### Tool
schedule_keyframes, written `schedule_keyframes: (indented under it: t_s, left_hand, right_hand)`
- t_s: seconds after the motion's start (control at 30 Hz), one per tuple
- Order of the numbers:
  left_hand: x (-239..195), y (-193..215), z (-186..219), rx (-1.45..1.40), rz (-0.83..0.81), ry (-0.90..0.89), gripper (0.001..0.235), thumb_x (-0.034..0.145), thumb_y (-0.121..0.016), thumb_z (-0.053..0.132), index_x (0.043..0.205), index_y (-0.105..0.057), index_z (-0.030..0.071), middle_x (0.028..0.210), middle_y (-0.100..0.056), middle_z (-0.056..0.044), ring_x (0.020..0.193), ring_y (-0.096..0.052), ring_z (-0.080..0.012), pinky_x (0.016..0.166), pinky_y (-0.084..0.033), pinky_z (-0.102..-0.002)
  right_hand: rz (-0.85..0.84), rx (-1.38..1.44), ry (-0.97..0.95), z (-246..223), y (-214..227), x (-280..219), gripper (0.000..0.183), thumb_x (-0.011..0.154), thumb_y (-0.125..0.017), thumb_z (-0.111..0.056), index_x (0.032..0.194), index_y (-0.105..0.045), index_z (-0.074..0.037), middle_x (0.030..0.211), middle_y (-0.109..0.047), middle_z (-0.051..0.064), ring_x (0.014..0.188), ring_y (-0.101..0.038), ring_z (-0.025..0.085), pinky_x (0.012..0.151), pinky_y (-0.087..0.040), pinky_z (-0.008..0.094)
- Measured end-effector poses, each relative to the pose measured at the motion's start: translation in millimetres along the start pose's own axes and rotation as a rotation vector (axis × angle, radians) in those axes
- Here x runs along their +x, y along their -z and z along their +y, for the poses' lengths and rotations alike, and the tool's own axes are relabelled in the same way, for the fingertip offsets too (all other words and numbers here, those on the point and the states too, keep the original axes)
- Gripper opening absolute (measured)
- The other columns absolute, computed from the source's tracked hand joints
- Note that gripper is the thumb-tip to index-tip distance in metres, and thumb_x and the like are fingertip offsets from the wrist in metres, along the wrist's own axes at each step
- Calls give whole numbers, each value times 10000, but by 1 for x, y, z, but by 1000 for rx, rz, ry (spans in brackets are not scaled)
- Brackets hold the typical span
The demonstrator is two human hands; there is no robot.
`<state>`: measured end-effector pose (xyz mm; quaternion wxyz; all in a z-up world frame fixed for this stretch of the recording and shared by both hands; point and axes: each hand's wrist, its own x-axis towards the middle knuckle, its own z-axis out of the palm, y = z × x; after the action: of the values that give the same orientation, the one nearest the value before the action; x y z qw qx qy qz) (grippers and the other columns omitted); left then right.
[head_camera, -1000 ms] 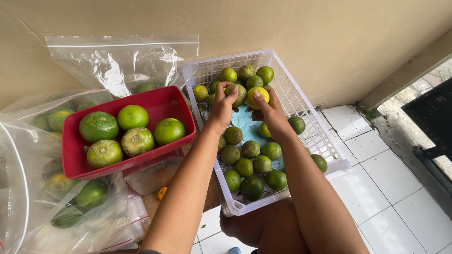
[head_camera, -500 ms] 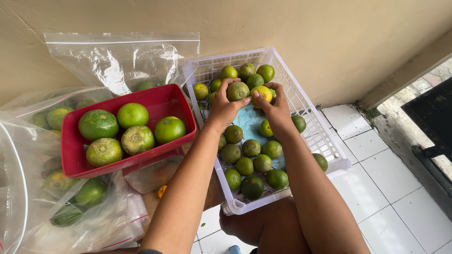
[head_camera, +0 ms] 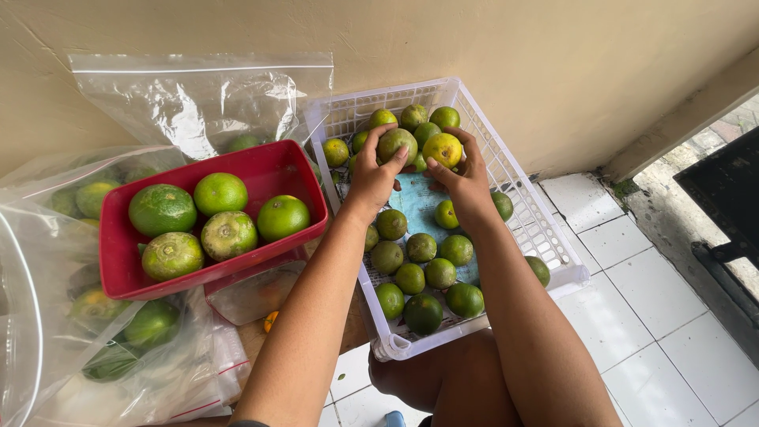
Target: The person picks green limes from a white plastic crate and places them into a red rectangular tray. The person handles the limes by hand, moving them one by one or in small groups from the crate to the tray.
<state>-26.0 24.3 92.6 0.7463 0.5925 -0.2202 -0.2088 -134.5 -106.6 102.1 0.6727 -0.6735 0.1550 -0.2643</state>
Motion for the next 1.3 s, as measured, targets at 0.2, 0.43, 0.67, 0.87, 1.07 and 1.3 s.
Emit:
schedule_keyframes:
  t_s: [0.2,0.43,0.67,0.87,1.07,1.3]
  left_hand:
    - [16,3,-26,18,44,-8,450,1013,-623,223,1443,-498,178,1178,-579,-221,890,-739,-250,696,-584,-337]
    - [10,4,-16,85,41,-28,514,934,-783,317,1349,-516,177,1060,-644,-175,834,-688,-216,791,-583,-337]
    - [3,2,-3,-25,-5,-31,390,1060,-554,410,1411,-584,242,1062,-631,-185,768,-788,-254,477,-526,-204]
    - [5,2,-5,-110,-10,-4,388,1095,-442,381,1417,-610,244,1062,-638,-223,783,-773,-287,441,-512,-190]
    - [10,3,-12,-36,69,9,406,989,-668,331,1379,-621,228,1092,-594,-188,748,-725,-224,476,-483,-199]
    - [15,0,-20,46,206,33,412,881,-796,364,1223,-667,175,1067,-581,-148,821,-683,-229,580,-583,-265]
  right_hand:
    - [-44,53,-43,9,1,3,627,945,-760,-123,1487,-446,-135,1017,-635,151,796,-714,188,610,-625,267]
    - [6,56,-24,25,8,11,625,932,-804,-160,1437,-441,-105,980,-616,136,767,-682,183,600,-563,252]
    - [-46,42,3,11,1,5,569,962,-755,-221,1452,-477,-141,988,-572,113,759,-586,141,622,-484,252]
    - [-39,43,-29,9,-2,4,476,1054,-591,-386,1472,-505,-175,1011,-495,106,759,-550,149,629,-467,271]
    - [68,77,-76,27,5,15,523,1082,-377,-545,1430,-502,-175,1000,-583,173,686,-612,210,574,-488,287]
    - [262,234,-165,34,27,25,525,1032,-368,-614,1285,-598,-216,1005,-620,157,724,-696,269,594,-541,318]
